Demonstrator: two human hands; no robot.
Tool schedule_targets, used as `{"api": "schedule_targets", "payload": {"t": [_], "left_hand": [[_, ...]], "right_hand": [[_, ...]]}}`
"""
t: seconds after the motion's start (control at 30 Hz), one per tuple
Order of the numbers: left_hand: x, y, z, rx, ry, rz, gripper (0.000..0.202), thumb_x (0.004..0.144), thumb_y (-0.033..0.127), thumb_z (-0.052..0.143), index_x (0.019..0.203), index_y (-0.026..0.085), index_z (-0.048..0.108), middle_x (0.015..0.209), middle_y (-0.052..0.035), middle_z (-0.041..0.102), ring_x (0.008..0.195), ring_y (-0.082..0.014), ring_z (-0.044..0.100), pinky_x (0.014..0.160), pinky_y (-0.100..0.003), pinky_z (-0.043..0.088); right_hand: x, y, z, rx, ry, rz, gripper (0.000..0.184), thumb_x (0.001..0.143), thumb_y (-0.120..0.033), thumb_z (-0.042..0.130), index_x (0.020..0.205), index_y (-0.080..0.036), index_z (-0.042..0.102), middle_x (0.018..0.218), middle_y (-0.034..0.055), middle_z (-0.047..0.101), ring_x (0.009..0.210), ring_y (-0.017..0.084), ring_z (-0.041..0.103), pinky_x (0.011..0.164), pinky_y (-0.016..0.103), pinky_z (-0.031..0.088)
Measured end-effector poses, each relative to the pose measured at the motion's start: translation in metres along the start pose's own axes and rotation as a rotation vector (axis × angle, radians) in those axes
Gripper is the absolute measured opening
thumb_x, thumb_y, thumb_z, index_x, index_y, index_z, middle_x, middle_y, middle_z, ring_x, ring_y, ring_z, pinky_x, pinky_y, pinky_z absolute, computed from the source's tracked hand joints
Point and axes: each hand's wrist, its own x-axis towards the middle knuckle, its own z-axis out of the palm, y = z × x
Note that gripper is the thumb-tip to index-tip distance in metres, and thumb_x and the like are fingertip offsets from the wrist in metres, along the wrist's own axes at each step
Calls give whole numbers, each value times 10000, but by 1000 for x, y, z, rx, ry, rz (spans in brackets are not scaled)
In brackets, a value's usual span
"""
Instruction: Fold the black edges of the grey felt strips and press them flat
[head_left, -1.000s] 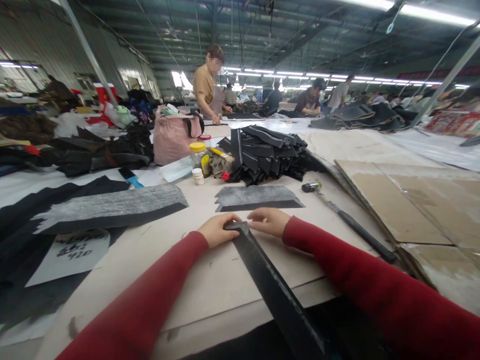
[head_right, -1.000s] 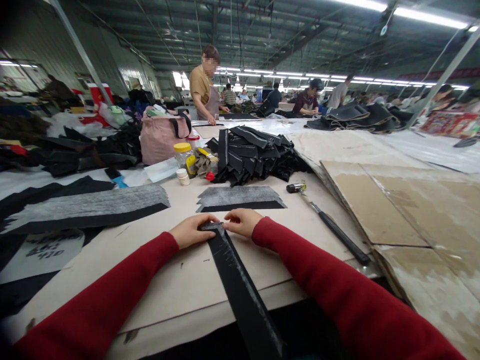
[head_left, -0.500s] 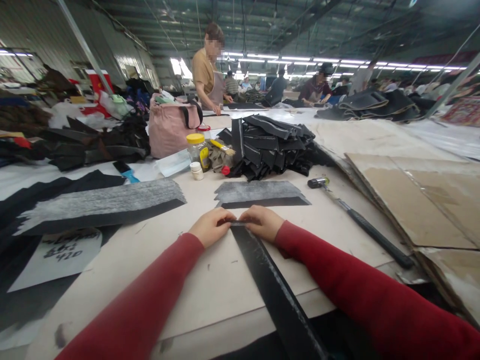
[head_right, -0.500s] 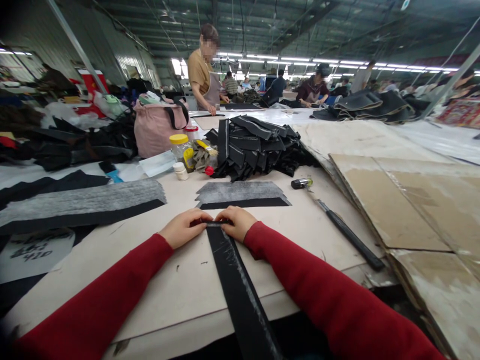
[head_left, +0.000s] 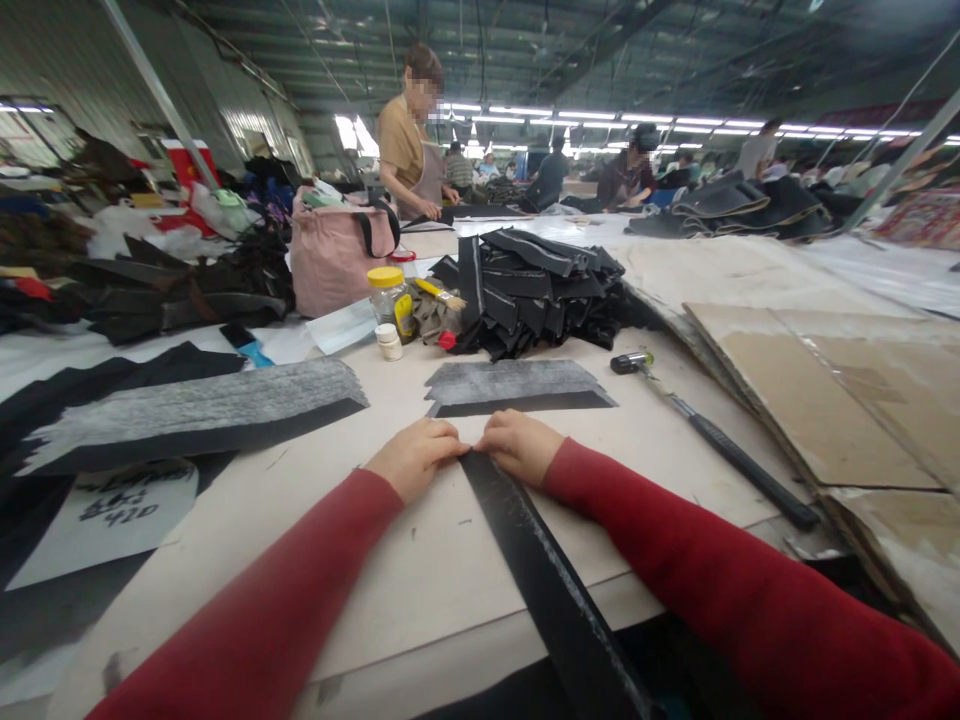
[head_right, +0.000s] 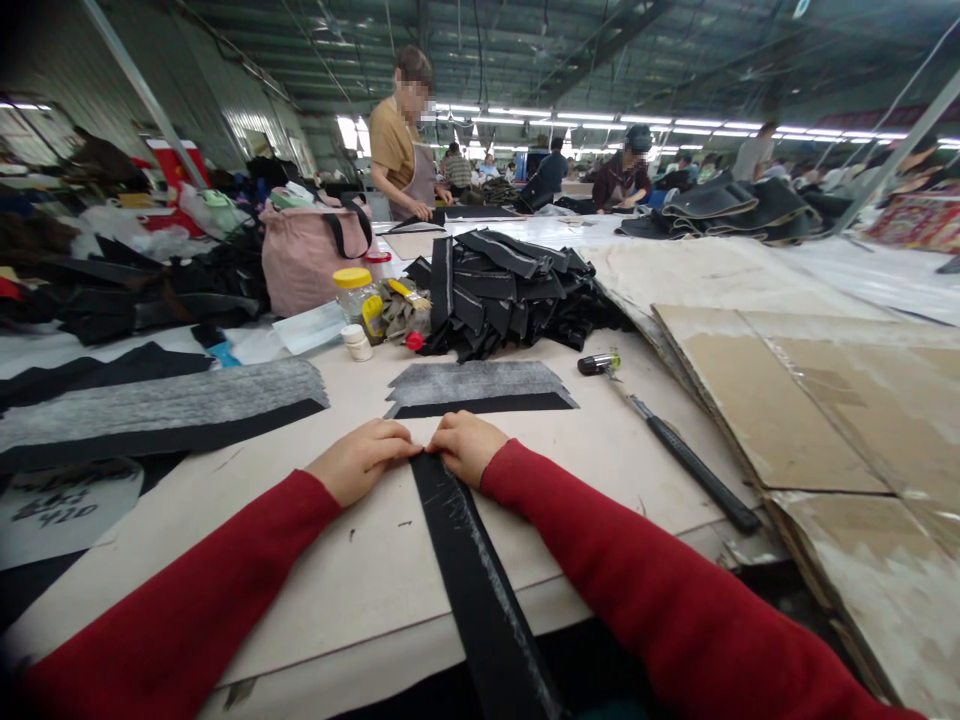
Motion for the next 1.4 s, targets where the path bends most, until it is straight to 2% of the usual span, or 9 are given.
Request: {"api": "schedule_targets", "payload": {"t": [0.27,0.37,0.47,0.57,0.73,0.8,0.93,1.17,1.4], "left_hand": [[-10,3,-16,176,-59,-24,261,789,97,377,854,181,617,886,-57,584,843,-172,484,780,-316,413],[-7,8,-15,153,140,-94,256,764,62,373,821,170,597,897,-58,567,875,-176,485,803,-333,411],[2,22,-5,41,275,-136,272,767,61,371,964,162,530,942,-55,549,913,-163,486,836,-320,407],[9,34,10,-38,178,-171,334,756,85,425,1083,146,452,1006,-68,539,933,-166,491,850,-320,409],[9,37,19,-52,106,-252,333,763,97,440,1094,134,441,970,-71,552,907,-176,502,832,-334,414],[9,37,18,-49,102,-252,293,767,99,437,1055,145,468,945,-62,554,890,-176,502,819,-332,416],[10,37,16,-48,105,-208,211,779,110,425,963,163,515,925,-51,550,882,-173,490,813,-322,408],[10,36,15,-24,94,-161,215,781,101,409,937,174,537,924,-42,555,876,-165,489,813,-311,408],[11,41,14,97,40,-118,243,793,81,369,923,156,561,908,-58,546,878,-169,476,813,-303,405]], "right_hand": [[-1,-16,-10,-155,-124,2,271,746,-80,411,921,-119,614,898,87,550,817,167,439,775,286,357],[-2,-18,-8,-151,-103,4,272,746,-80,404,918,-121,611,900,90,547,826,169,440,778,290,357],[-2,-16,-5,-125,-76,7,265,735,-79,417,910,-114,614,906,93,548,839,172,450,790,301,358],[-4,-9,-6,13,-47,27,275,724,-66,444,934,-119,613,928,82,563,871,162,472,816,303,358],[-12,10,-14,339,62,317,223,769,-139,464,941,-131,606,871,48,587,790,117,527,735,251,413],[-14,14,-16,389,65,346,197,757,-173,498,913,-136,614,843,37,582,757,111,531,695,237,423],[-15,13,-15,356,51,261,172,735,-171,523,866,-148,633,780,23,551,696,99,517,634,212,420],[-15,16,-11,236,54,109,189,710,-101,502,828,-149,642,808,37,533,685,102,505,669,223,416],[-14,11,-12,-42,3,-43,207,707,-78,475,825,-149,628,832,64,546,759,150,480,696,263,392]]}}
